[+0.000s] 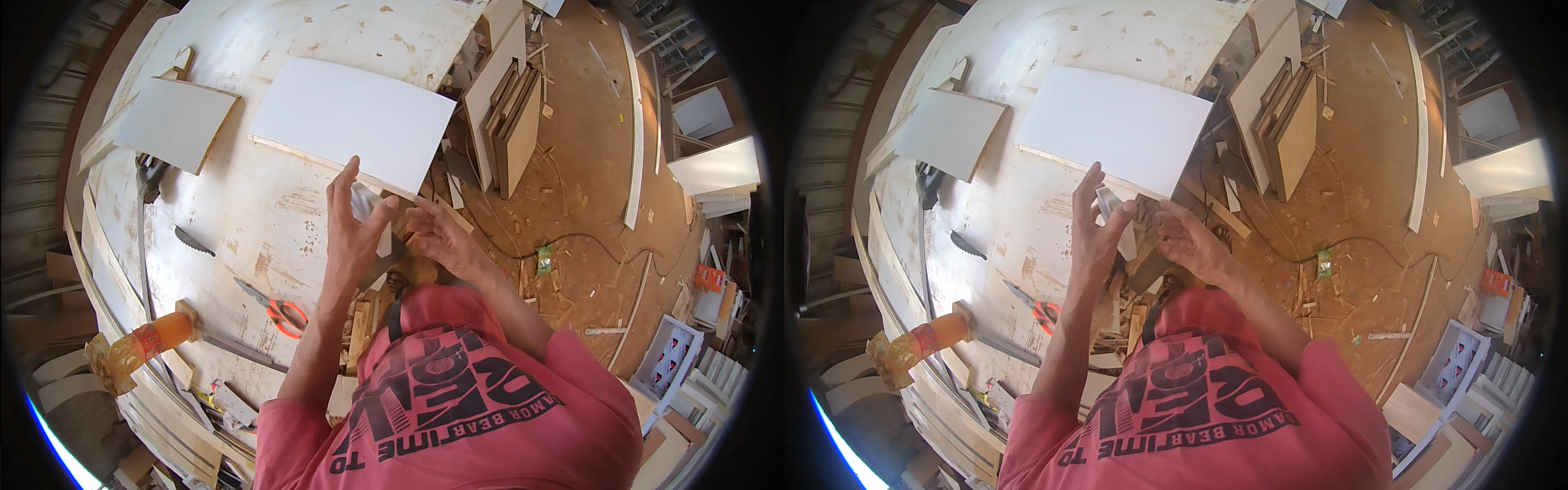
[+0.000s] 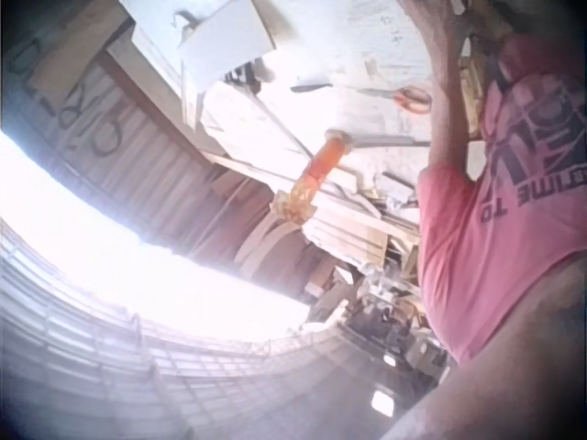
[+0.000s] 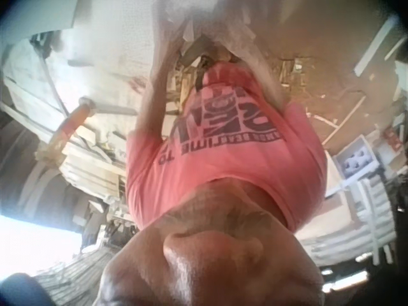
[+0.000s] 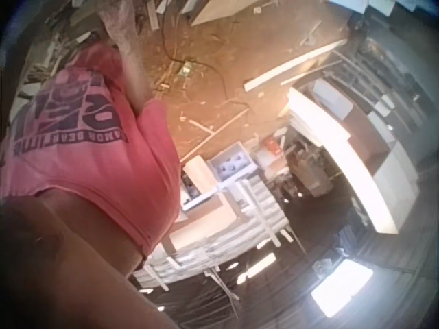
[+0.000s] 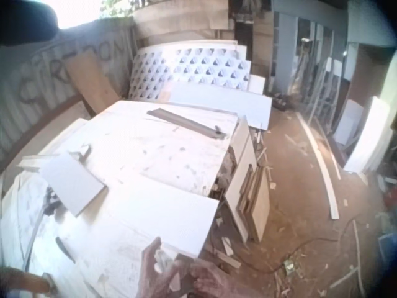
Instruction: The person applies a brown edging strip to a white wooden board, using a small white block to press the strip into place and then handling a long wooden veneer.
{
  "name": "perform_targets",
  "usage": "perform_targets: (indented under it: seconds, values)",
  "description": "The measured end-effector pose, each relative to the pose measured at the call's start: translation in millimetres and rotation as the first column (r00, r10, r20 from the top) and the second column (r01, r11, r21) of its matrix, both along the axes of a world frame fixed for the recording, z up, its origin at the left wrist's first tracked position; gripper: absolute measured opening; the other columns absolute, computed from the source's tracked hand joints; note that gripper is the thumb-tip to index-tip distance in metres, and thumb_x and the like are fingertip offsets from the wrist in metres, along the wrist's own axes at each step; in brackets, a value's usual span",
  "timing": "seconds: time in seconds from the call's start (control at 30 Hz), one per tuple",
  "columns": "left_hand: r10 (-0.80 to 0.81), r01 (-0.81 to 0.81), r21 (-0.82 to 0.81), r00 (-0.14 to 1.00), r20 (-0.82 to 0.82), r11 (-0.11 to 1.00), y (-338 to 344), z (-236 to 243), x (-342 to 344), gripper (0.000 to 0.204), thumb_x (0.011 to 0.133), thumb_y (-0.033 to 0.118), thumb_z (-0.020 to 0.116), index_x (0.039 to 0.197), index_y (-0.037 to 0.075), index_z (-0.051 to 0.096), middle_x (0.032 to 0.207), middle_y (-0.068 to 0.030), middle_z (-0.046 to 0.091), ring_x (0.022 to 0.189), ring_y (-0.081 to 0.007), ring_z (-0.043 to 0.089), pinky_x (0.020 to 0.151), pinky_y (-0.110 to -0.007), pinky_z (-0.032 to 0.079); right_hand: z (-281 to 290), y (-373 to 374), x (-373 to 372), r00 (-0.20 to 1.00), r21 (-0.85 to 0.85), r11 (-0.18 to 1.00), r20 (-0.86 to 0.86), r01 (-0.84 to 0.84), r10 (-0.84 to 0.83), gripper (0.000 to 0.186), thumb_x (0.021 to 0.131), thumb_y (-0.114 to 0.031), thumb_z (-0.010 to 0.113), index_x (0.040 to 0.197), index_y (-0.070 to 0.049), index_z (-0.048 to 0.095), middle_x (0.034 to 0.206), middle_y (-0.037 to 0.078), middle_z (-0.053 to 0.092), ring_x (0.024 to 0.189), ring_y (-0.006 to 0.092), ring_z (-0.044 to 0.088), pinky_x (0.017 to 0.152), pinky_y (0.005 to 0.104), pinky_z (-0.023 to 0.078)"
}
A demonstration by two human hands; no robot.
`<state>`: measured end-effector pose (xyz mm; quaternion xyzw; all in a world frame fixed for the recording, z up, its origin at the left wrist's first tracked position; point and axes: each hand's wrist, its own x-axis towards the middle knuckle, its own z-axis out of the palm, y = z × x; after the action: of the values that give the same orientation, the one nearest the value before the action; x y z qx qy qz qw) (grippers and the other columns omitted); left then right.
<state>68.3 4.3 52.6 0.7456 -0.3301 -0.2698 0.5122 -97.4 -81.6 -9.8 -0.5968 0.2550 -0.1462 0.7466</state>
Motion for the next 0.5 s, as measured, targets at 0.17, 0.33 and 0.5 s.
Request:
perform_targets:
  seconds: [0.17,0.33,0.5]
  values:
    - [-0.055,0.059,0.036,0.992,-0.115,0.998,-68.7,5.0,-44.3,0.073,0.083,0.029,0.067,0.142,0.006,0.031,0.136,-0.0235,0.031,0.127,-0.0392,0.034,0.103,-0.047,0.034,43.7,-37.3,8.2,0.983,-0.201,0.980,-0.179,0.007,-0.044,0.054,0.085,-0.020,0.064,0.132,-0.002,0.042,0.120,0.012,0.054,0.112,0.0231,0.053,0.092,0.0349,0.044]
    - [-0.153,0.146,0.046,0.944,0.294,0.988,-117.7,-21.6,-14.2,0.065,0.087,0.033,0.062,0.139,0.006,0.035,0.141,-0.0257,0.030,0.131,-0.0418,0.029,0.106,-0.049,0.029,3.6,-106.5,-12.0,0.936,-0.036,0.959,-0.209,0.282,-0.284,0.054,0.090,-0.028,0.060,0.132,0.002,0.043,0.115,0.017,0.060,0.107,0.0228,0.058,0.092,0.0331,0.043]
    - [-0.257,-0.015,0.340,0.622,0.740,0.940,-138.0,-92.5,82.2,0.053,0.092,0.037,0.053,0.138,0.013,0.041,0.146,-0.0198,0.029,0.137,-0.0372,0.024,0.111,-0.050,0.019,-61.4,-155.8,7.2,0.876,-0.233,0.860,-0.062,0.453,-0.478,0.051,0.091,-0.032,0.058,0.130,-0.001,0.048,0.122,0.016,0.052,0.114,0.0221,0.051,0.096,0.0335,0.040]
